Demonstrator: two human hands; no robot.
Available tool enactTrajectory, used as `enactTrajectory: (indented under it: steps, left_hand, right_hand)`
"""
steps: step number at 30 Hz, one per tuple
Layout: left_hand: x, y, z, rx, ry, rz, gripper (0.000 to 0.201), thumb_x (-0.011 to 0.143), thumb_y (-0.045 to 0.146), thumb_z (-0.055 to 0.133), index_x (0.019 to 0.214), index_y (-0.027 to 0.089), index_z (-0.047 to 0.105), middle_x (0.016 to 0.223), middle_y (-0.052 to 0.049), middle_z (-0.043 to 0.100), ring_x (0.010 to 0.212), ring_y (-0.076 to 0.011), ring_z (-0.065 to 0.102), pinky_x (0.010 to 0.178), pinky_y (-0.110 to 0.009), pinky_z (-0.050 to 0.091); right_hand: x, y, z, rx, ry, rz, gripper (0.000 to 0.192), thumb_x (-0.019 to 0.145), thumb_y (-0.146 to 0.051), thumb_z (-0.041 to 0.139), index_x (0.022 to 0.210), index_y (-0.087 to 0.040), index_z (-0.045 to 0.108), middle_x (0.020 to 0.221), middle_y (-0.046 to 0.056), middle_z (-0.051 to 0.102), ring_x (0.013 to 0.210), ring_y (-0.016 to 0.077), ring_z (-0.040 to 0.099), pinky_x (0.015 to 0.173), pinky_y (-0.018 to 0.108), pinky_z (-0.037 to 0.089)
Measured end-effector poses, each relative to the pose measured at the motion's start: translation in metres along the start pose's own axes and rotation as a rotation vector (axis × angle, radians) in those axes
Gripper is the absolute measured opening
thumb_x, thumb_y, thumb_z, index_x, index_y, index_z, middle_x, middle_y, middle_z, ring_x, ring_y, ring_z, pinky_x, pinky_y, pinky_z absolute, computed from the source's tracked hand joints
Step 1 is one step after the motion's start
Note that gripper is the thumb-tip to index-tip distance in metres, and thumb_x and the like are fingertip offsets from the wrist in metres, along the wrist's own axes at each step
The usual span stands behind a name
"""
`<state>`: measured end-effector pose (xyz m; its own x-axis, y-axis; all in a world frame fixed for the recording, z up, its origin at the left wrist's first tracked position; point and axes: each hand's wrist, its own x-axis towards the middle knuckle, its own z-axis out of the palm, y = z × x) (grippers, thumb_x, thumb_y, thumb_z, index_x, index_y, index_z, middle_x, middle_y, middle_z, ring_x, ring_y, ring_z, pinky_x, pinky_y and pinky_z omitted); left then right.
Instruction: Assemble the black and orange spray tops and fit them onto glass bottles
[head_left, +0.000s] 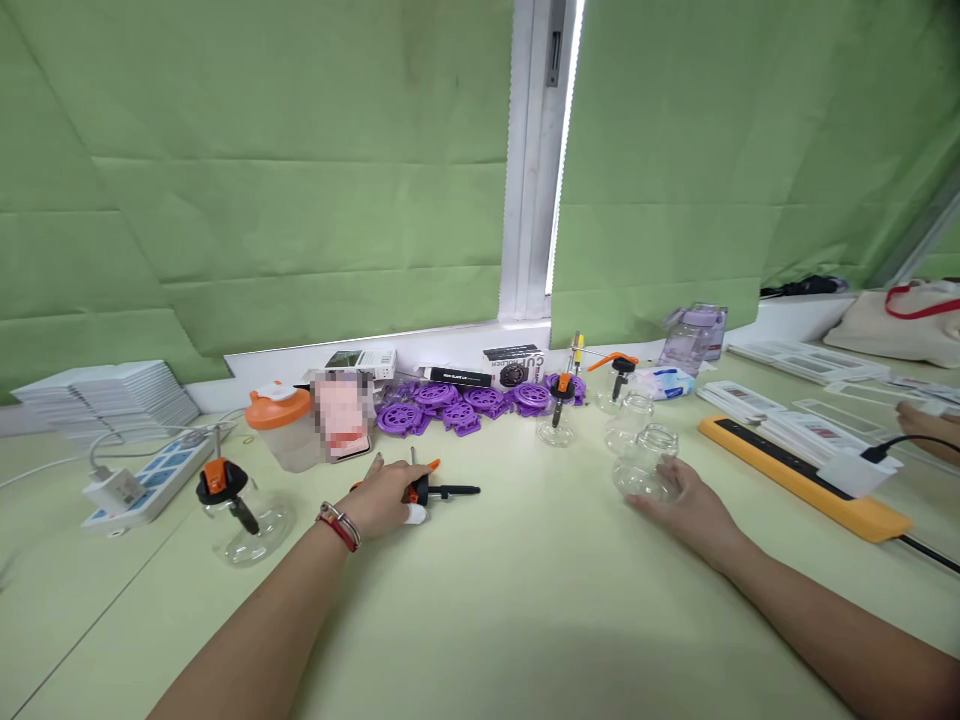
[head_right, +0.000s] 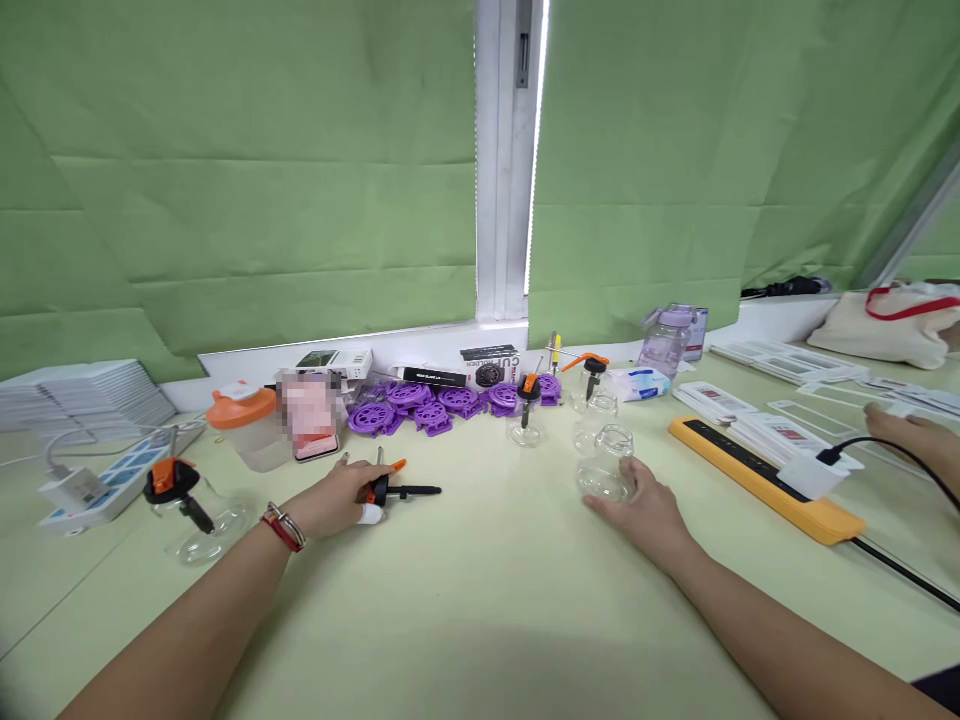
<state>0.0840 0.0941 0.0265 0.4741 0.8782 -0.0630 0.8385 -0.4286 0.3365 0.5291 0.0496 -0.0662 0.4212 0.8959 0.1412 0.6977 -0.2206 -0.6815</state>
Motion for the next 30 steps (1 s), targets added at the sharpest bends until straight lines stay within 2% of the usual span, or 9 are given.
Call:
enactTrajectory:
  steps: [3, 6, 10, 13, 15, 18, 21, 26, 30]
  left_hand:
    - [0.002, -0.001, 0.005, -0.008, 0.045, 0.004, 0.041, 0.068, 0.036, 0.059, 0.107, 0.028, 0.061, 0.086, -0.004, 0.062, 0.083, -0.0249, 0.055, 0.09, -0.042, 0.03]
    - [0.005, -0.002, 0.01, -0.047, 0.066, -0.02, 0.032, 0.067, 0.036, 0.059, 0.097, 0.026, 0.064, 0.086, -0.006, 0.062, 0.082, -0.0262, 0.056, 0.072, -0.033, 0.038]
    - [0.007, 0.0, 0.017, -0.109, 0.104, -0.034, 0.026, 0.065, 0.033, 0.061, 0.089, 0.023, 0.064, 0.085, -0.005, 0.059, 0.074, -0.0219, 0.056, 0.062, -0.028, 0.038]
    - [0.009, 0.002, 0.022, -0.167, 0.16, -0.057, 0.025, 0.064, 0.033, 0.063, 0.086, 0.021, 0.063, 0.085, -0.004, 0.057, 0.071, -0.02, 0.055, 0.062, -0.027, 0.039]
    - [0.011, 0.003, 0.026, -0.213, 0.215, -0.086, 0.024, 0.065, 0.032, 0.063, 0.086, 0.021, 0.062, 0.085, -0.004, 0.056, 0.071, -0.0194, 0.055, 0.062, -0.028, 0.04]
    - [0.015, 0.001, 0.031, -0.271, 0.347, -0.144, 0.028, 0.064, 0.028, 0.062, 0.091, 0.021, 0.061, 0.086, -0.003, 0.055, 0.074, -0.0191, 0.054, 0.065, -0.029, 0.042]
    - [0.02, -0.002, 0.035, -0.345, 0.471, -0.189, 0.036, 0.064, 0.026, 0.062, 0.099, 0.021, 0.06, 0.089, -0.003, 0.053, 0.075, -0.0181, 0.053, 0.069, -0.03, 0.043]
    - [0.026, -0.007, 0.039, -0.445, 0.533, -0.209, 0.045, 0.067, 0.03, 0.063, 0.11, 0.02, 0.056, 0.094, -0.004, 0.052, 0.073, -0.0167, 0.053, 0.071, -0.032, 0.045]
    - [0.029, -0.008, 0.04, -0.488, 0.55, -0.157, 0.045, 0.068, 0.031, 0.065, 0.111, 0.021, 0.056, 0.098, -0.004, 0.052, 0.082, -0.0181, 0.054, 0.075, -0.033, 0.046]
  right_hand:
    - [-0.007, -0.01, 0.0, -0.035, -0.024, -0.021, 0.082, 0.058, -0.055, 0.065, 0.126, -0.015, 0.043, 0.121, 0.013, 0.057, 0.111, 0.0325, 0.053, 0.091, 0.043, 0.043]
    - [-0.023, -0.029, 0.003, -0.067, -0.011, -0.101, 0.076, 0.061, -0.053, 0.065, 0.123, -0.016, 0.043, 0.121, 0.013, 0.055, 0.11, 0.0322, 0.053, 0.09, 0.043, 0.044]
    - [-0.044, -0.062, 0.02, -0.032, -0.032, -0.456, 0.074, 0.066, -0.04, 0.064, 0.13, -0.019, 0.032, 0.129, 0.012, 0.044, 0.119, 0.029, 0.044, 0.099, 0.042, 0.039]
    - [-0.046, -0.085, 0.044, 0.019, -0.068, -0.595, 0.07, 0.067, -0.03, 0.061, 0.13, -0.021, 0.031, 0.13, 0.011, 0.038, 0.115, 0.0258, 0.047, 0.098, 0.04, 0.041]
    - [-0.039, -0.1, 0.061, 0.056, -0.069, -0.61, 0.072, 0.068, -0.023, 0.058, 0.133, -0.023, 0.028, 0.133, 0.011, 0.033, 0.109, 0.0233, 0.051, 0.093, 0.038, 0.046]
    - [-0.021, -0.12, 0.085, 0.03, 0.004, -0.639, 0.074, 0.065, -0.015, 0.055, 0.134, -0.022, 0.029, 0.135, 0.011, 0.03, 0.118, 0.0258, 0.043, 0.098, 0.041, 0.042]
    - [-0.004, -0.135, 0.101, -0.008, 0.037, -0.619, 0.074, 0.064, -0.01, 0.05, 0.135, -0.022, 0.03, 0.137, 0.011, 0.028, 0.117, 0.0258, 0.044, 0.092, 0.04, 0.046]
    - [0.008, -0.14, 0.105, -0.089, 0.099, -0.615, 0.079, 0.063, -0.007, 0.047, 0.138, -0.022, 0.027, 0.142, 0.008, 0.028, 0.123, 0.0258, 0.04, 0.093, 0.039, 0.045]
    - [0.008, -0.134, 0.099, -0.165, 0.077, -0.671, 0.081, 0.063, -0.005, 0.045, 0.14, -0.023, 0.025, 0.143, 0.006, 0.03, 0.122, 0.0242, 0.042, 0.095, 0.038, 0.044]
